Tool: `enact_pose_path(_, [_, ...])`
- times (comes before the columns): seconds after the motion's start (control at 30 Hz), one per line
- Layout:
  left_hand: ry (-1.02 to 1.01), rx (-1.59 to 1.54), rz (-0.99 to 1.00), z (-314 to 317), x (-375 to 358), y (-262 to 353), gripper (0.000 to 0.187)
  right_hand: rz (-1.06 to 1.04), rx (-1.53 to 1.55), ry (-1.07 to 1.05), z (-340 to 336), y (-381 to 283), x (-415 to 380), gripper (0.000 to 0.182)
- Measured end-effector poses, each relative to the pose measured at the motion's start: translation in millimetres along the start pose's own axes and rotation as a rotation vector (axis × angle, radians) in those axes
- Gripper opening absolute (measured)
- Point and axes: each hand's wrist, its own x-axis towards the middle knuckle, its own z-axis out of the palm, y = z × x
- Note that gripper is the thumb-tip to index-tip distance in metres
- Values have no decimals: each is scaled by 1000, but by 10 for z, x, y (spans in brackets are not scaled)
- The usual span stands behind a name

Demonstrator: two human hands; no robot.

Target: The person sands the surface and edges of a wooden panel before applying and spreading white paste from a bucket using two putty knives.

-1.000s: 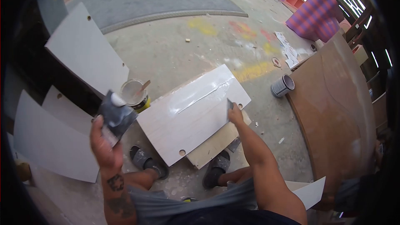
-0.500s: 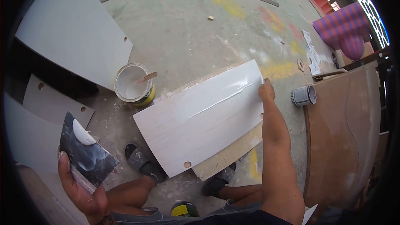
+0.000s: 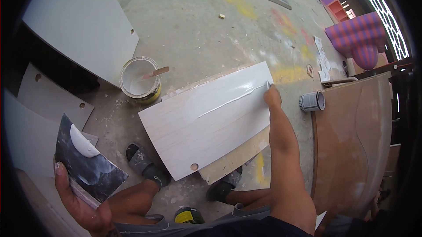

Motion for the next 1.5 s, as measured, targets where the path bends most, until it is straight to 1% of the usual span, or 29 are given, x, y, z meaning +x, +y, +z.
enact_pose_path(0.07, [41, 48, 47, -74, -56, -4, 46, 36, 1, -26, 48, 60, 8, 44])
enact_pose_path(0.13, [53, 83, 114, -65, -108, -22, 47, -8, 18, -23, 77, 7, -22, 43])
enact_pose_path(0.2, [78, 59, 107, -22, -118, -13, 46, -53, 30, -36, 43, -162, -198, 42])
enact_pose_path(0.27, [134, -32, 16, 11, -45, 5, 46, -100, 28, -54, -22, -429, -429, 42])
enact_pose_path(0.33, [286, 12, 51, 55, -60, -65, 47, -233, 5, -63, -2, -565, -712, 43])
enact_pose_path(0.37, [319, 7, 43, 105, -63, -72, 47, -301, 35, -29, 137, -524, -776, 44])
enact_pose_path(0.4, [351, 3, 35, 155, -66, -77, 47, -361, 36, -98, 31, -587, -912, 43])
enact_pose_path(0.43, [342, -23, -5, 228, -29, -49, 48, -420, 40, -169, -96, -653, -1022, 43])
enact_pose_path(0.47, [333, -48, -45, 264, -3, -24, 48, -411, 50, -155, -146, -679, -1016, 43])
enact_pose_path(0.57, [286, 73, -25, 173, -15, -6, 49, -395, 52, -93, -206, -757, -875, 42])
enact_pose_path(0.63, [307, 92, -1, 147, -33, -17, 49, -375, 24, -20, -147, -784, -724, 43])
enact_pose_path(0.67, [318, 99, 10, 139, -38, -28, 49, -353, 31, -30, -147, -827, -677, 42])
enact_pose_path(0.73, [215, 378, 185, 116, -67, -86, 49, -303, 41, -33, -132, -902, -630, 42])
enact_pose_path(0.8, [239, 376, 174, 164, -50, -81, 50, -278, 46, -25, -102, -987, -634, 42])
enact_pose_path(0.87, [386, 93, -16, 272, 4, -1, 50, -277, 55, -3, -69, -1060, -674, 42])
enact_pose_path(0.97, [389, 133, -4, 257, 38, -24, 49, -286, 93, -9, -26, -1232, -779, 40])
enact_pose_path(1.07, [353, 179, 14, 260, 63, 1, 46, -379, 100, -16, 37, -1455, -1092, 39])
enact_pose_path(1.17, [267, 116, -22, 285, 68, 84, 44, -483, 104, 62, 204, -1674, -1510, 32])
enact_pose_path(1.3, [310, 42, 38, 259, 42, 116, 39, -571, 107, 75, 359, -1973, -2119, 29])
enact_pose_path(1.4, [248, 17, 58, 208, -2, 172, 34, -604, 57, 31, 438, -2149, -2525, 36])
enact_pose_path(1.5, [188, 26, 89, 132, -12, 207, 32, -670, 66, 43, 511, -2299, -2854, 37])
